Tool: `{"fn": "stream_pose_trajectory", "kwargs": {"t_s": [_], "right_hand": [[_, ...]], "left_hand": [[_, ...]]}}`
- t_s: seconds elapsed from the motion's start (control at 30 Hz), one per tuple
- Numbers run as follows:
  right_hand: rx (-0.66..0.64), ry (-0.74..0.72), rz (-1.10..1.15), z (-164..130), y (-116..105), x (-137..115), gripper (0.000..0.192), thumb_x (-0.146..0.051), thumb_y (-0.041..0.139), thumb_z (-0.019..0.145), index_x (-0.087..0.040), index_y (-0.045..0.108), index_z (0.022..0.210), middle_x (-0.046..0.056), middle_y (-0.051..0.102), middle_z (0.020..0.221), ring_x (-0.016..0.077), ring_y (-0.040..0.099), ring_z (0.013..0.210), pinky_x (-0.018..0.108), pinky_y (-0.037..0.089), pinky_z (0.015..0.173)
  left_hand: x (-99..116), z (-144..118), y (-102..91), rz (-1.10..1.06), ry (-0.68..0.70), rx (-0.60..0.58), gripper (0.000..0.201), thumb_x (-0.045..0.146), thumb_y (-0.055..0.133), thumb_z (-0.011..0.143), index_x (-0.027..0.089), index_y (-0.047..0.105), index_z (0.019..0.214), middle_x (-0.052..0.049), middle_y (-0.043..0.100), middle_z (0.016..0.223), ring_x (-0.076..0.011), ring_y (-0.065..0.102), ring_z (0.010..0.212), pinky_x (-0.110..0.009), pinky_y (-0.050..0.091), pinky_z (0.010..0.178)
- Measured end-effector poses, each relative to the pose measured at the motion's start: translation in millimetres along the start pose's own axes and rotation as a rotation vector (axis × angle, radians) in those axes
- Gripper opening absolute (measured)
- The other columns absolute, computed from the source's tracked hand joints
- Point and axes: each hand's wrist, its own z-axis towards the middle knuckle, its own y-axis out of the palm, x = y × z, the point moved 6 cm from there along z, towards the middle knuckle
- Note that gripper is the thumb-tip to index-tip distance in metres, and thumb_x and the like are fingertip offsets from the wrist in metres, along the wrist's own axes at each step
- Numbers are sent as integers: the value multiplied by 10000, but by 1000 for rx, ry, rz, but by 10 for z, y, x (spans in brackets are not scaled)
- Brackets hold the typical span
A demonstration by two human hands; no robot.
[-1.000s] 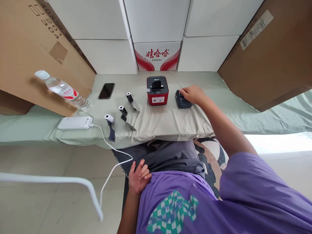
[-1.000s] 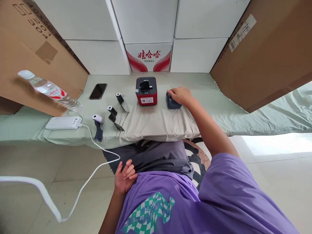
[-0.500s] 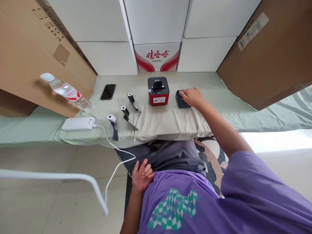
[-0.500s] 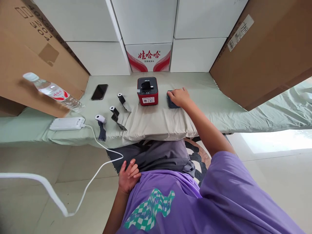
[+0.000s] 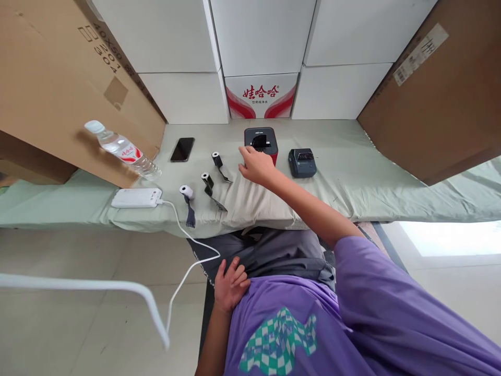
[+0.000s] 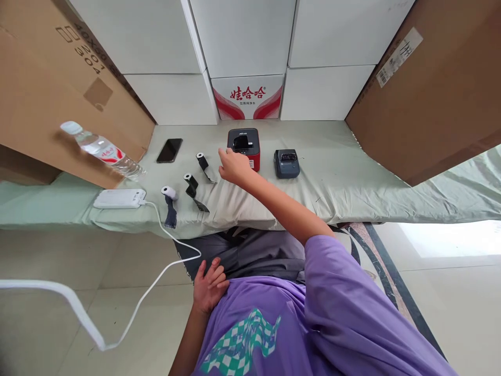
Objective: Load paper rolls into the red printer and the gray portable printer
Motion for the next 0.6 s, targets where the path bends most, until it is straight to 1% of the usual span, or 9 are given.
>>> {"fn": "stream_pose_trajectory", "kwargs": {"t_s": [0.1,0.2,0.3,0.4,0.53,0.6], "right_hand": [[-37,22,-27,145,20,-27,543,-323,519,1006,-118,492,1508,234,692,1353,368,722,1068,419,549,790],[-28,76,-28,228,31,23,422,-301,537,1015,-94,586,1379,250,730,1256,376,720,1108,414,548,824],[-29,84,-46,316,32,40,354,-269,567,1013,-97,660,1309,258,733,1244,369,722,1104,412,548,836],[-52,70,-66,388,43,18,306,-174,589,977,-100,714,1247,250,738,1242,353,732,1080,392,550,826],[-80,82,-80,374,49,-26,387,-52,580,911,-86,706,1276,232,752,1217,342,737,1098,375,555,854],[-81,99,-61,328,17,-12,374,-79,539,945,-98,705,1280,227,751,1213,342,737,1101,380,558,859]], "left_hand": [[-5,-12,-16,-13,6,-9,477,482,344,1133,168,658,957,100,202,613,-73,201,475,-219,317,570],[-6,-32,-42,0,5,-10,460,480,363,1129,172,660,959,99,204,616,-73,186,477,-222,321,571],[1,-43,-38,24,-3,-10,469,485,348,1129,174,657,960,96,215,618,-75,186,478,-224,320,572],[14,-34,-1,34,-7,-17,494,488,316,1133,171,652,955,96,225,616,-73,194,474,-224,313,574],[18,-21,32,54,8,-33,448,465,352,1130,174,648,961,94,237,611,-75,195,476,-231,319,584],[7,-27,22,58,17,-35,420,459,381,1126,176,649,968,90,250,611,-78,201,479,-235,329,586]]}}
